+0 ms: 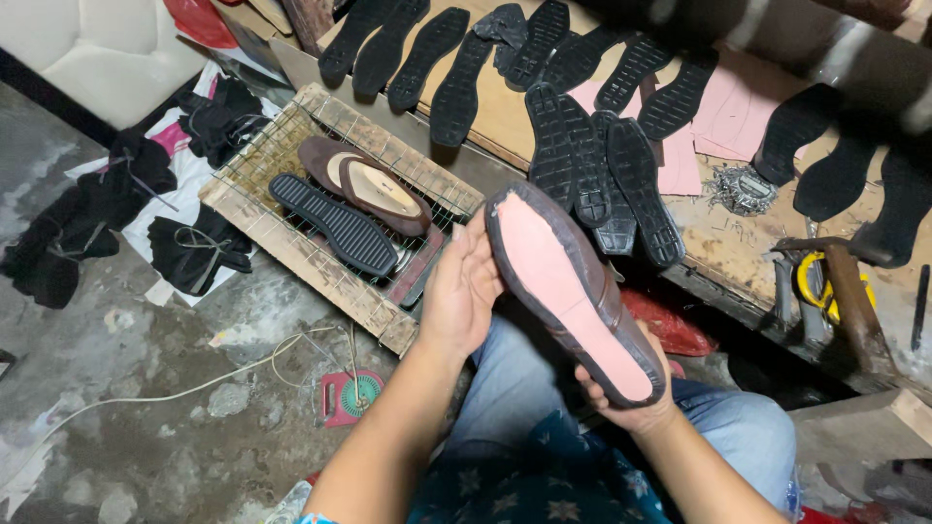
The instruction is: The person works at a low bench in a shoe workshop, handling shoe soles and a brown shoe. They use a hammer and a wooden block to tap and shape a sole, then place the sole into a wire crate. They also pick up and inspect a pink insole and a black sole, pressing them together by hand.
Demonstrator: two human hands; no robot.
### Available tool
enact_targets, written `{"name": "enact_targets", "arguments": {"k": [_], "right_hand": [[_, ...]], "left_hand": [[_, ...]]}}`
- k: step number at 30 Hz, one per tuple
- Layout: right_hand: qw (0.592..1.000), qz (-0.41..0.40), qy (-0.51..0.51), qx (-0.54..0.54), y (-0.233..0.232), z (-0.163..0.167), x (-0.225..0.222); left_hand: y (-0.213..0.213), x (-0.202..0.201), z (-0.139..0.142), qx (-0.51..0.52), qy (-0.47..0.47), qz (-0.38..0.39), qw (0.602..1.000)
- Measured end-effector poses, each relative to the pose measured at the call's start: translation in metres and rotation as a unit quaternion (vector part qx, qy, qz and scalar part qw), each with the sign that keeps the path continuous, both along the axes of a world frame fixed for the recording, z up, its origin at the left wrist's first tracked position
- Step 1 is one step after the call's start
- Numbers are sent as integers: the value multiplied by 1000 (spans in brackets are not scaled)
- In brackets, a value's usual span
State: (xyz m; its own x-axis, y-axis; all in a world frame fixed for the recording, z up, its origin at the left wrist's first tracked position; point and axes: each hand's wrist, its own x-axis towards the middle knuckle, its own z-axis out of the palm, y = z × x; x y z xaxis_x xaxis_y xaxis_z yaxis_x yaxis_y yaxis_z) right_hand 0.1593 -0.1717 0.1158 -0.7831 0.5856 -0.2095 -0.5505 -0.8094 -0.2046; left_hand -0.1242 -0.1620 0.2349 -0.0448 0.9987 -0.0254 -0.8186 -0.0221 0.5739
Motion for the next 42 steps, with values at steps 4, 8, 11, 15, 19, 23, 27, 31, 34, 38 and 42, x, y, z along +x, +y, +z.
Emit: {"name": "enact_targets", "arguments": {"k": [4,8,11,15,19,23,27,31,34,38,42], "right_hand": [[999,24,20,-29,-9,-19,5],[998,32,-46,5,-14,-18,8],[995,30,-55,82,-21,0,11],[975,30,-198,92,-14,26,3],[970,4,-200,141,-4,45,-21],[954,7,-219,207,7,59,-41],[930,22,-284,234,26,59,-62],[887,23,-359,290,58,55,-91],[786,10,-448,425,92,56,-127],[696,-3,-497,518,136,63,-197],[515,-17,-558,650,171,72,-263]], "left_hand": [[2,8,6,-31,20,40,999],[3,4,-10,-79,96,46,991],[16,-21,-28,-24,271,92,958],[48,-72,-49,-102,584,369,715],[106,-126,-52,-306,561,395,661],[130,-154,-59,-446,494,289,688],[134,-169,-79,-438,485,285,701],[123,-183,-93,-188,282,386,858],[92,-197,-87,-108,138,345,922],[36,-211,-66,-59,15,306,950],[-16,-219,-48,41,-59,262,962]]}}
